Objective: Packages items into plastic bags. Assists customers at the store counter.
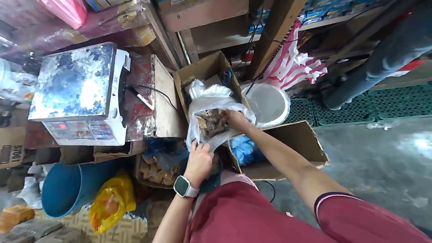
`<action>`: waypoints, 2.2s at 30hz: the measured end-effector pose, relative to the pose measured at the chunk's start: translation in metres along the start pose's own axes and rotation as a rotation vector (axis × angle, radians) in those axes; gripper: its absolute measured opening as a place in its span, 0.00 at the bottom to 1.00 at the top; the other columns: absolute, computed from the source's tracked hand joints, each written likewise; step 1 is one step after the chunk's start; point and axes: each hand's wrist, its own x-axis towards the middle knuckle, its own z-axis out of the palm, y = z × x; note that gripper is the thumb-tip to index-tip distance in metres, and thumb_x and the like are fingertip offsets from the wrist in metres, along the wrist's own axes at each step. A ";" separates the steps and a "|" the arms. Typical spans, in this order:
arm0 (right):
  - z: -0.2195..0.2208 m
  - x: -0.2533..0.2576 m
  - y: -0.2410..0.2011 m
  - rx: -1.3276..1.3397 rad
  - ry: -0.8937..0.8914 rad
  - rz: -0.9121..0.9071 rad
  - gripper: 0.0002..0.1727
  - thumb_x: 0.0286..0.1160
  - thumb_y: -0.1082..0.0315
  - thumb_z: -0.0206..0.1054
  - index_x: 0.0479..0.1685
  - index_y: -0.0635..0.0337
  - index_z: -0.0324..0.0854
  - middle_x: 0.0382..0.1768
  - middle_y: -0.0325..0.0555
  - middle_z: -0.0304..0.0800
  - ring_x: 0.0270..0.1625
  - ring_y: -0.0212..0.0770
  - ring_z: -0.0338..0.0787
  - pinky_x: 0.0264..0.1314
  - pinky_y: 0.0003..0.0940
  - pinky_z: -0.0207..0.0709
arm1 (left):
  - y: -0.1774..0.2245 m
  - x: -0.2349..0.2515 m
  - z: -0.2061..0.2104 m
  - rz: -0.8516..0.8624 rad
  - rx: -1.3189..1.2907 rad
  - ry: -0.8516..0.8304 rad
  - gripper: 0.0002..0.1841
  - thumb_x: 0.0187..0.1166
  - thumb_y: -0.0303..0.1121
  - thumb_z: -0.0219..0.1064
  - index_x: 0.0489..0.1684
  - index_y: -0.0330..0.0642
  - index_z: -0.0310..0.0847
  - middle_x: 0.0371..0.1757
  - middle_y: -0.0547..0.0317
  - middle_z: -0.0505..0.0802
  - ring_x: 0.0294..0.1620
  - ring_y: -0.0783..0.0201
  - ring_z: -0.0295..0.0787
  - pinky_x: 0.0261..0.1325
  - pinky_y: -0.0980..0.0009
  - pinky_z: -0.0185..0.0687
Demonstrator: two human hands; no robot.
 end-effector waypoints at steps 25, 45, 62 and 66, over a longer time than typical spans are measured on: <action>-0.032 -0.055 0.033 0.341 0.071 -0.040 0.19 0.92 0.66 0.55 0.61 0.73 0.84 0.56 0.67 0.90 0.61 0.61 0.90 0.72 0.59 0.77 | -0.001 -0.029 -0.009 0.013 -0.033 0.152 0.06 0.66 0.20 0.71 0.24 0.40 0.92 0.66 0.44 0.91 0.73 0.41 0.84 0.80 0.27 0.60; -0.002 0.036 -0.040 0.563 0.022 0.124 0.34 0.95 0.46 0.46 0.80 0.66 0.73 0.77 0.69 0.78 0.82 0.65 0.75 0.85 0.67 0.62 | -0.080 0.136 -0.036 -0.394 0.319 -0.405 0.29 0.74 0.25 0.71 0.79 0.41 0.77 0.95 0.35 0.50 0.93 0.23 0.34 0.87 0.23 0.23; -0.032 0.017 -0.057 0.332 0.010 0.001 0.27 0.89 0.64 0.57 0.84 0.64 0.68 0.76 0.68 0.78 0.79 0.66 0.78 0.80 0.67 0.67 | -0.065 0.124 -0.049 -0.453 -0.135 -0.078 0.12 0.81 0.23 0.60 0.51 0.32 0.90 0.71 0.36 0.83 0.62 0.43 0.89 0.68 0.52 0.84; -0.023 0.061 -0.047 0.065 0.059 -0.091 0.26 0.74 0.65 0.73 0.69 0.71 0.82 0.75 0.71 0.77 0.83 0.70 0.68 0.82 0.73 0.56 | -0.057 0.114 -0.073 -0.423 -0.197 -0.018 0.14 0.79 0.20 0.60 0.57 0.28 0.87 0.68 0.38 0.88 0.67 0.44 0.87 0.73 0.50 0.80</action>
